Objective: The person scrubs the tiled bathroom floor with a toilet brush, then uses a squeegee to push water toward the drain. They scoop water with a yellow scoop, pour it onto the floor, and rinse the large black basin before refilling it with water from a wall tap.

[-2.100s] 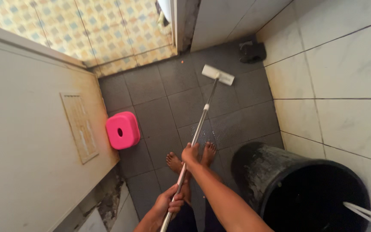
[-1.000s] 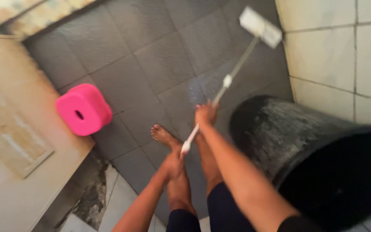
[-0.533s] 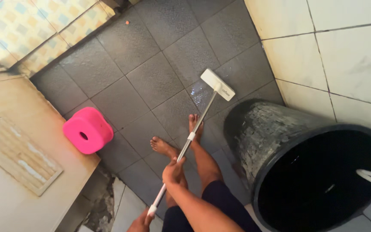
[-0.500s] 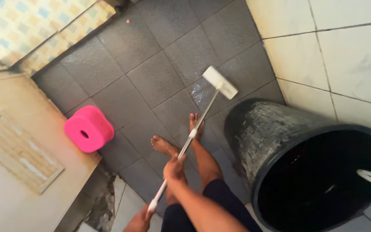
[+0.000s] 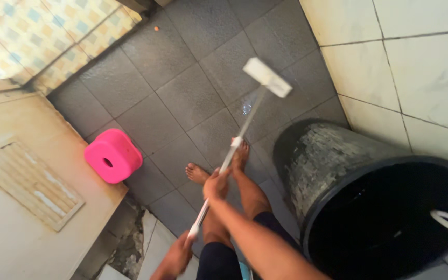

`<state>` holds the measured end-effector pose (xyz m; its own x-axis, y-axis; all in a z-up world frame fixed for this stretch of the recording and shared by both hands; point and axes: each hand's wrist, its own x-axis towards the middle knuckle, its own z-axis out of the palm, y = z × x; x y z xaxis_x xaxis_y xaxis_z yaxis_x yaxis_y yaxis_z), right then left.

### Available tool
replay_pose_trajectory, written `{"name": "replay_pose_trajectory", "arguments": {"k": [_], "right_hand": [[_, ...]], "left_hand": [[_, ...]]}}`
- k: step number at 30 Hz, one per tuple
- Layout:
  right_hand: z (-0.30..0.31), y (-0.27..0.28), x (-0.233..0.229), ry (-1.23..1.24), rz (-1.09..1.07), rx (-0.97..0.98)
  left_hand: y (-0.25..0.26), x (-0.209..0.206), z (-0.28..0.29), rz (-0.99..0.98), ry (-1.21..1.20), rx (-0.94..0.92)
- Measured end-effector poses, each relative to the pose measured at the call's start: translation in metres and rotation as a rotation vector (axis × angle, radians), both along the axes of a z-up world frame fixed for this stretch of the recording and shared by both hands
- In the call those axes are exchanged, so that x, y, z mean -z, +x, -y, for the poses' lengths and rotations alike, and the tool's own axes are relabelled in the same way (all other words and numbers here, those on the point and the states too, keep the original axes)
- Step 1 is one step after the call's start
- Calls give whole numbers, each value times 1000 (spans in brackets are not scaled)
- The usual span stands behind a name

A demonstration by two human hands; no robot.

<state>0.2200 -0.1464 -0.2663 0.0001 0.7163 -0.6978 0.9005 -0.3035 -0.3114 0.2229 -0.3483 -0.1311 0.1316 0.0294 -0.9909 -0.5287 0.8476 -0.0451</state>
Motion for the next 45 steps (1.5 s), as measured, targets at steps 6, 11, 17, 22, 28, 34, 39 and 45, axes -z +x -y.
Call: {"name": "replay_pose_trajectory", "arguments": {"k": [6,11,17,22,28,34,39,45], "right_hand": [[-47,-96,19,-32,-92,-152],[-141,-133,55,-168,-66,-203],[78,-34,-3,-65,-86,-291],[105,-53,18,-147,7,-279],[-88,-185,66,-96,19,-269],[96,-111,67,143,135,-399],[307,-70,-1,-323,40,-440],[290,-215,9,-289,-119,-842]], "left_hand": [[-20,16,-67,-234,74,-217],[-23,82,-139,-394,200,-165],[46,21,53,-175,174,-290],[31,26,125,-375,294,-161],[-36,147,-91,-1096,672,47],[13,69,80,-506,442,-413],[69,-10,227,21,-25,-1198],[-22,-5,160,-5,-12,-1331]]}}
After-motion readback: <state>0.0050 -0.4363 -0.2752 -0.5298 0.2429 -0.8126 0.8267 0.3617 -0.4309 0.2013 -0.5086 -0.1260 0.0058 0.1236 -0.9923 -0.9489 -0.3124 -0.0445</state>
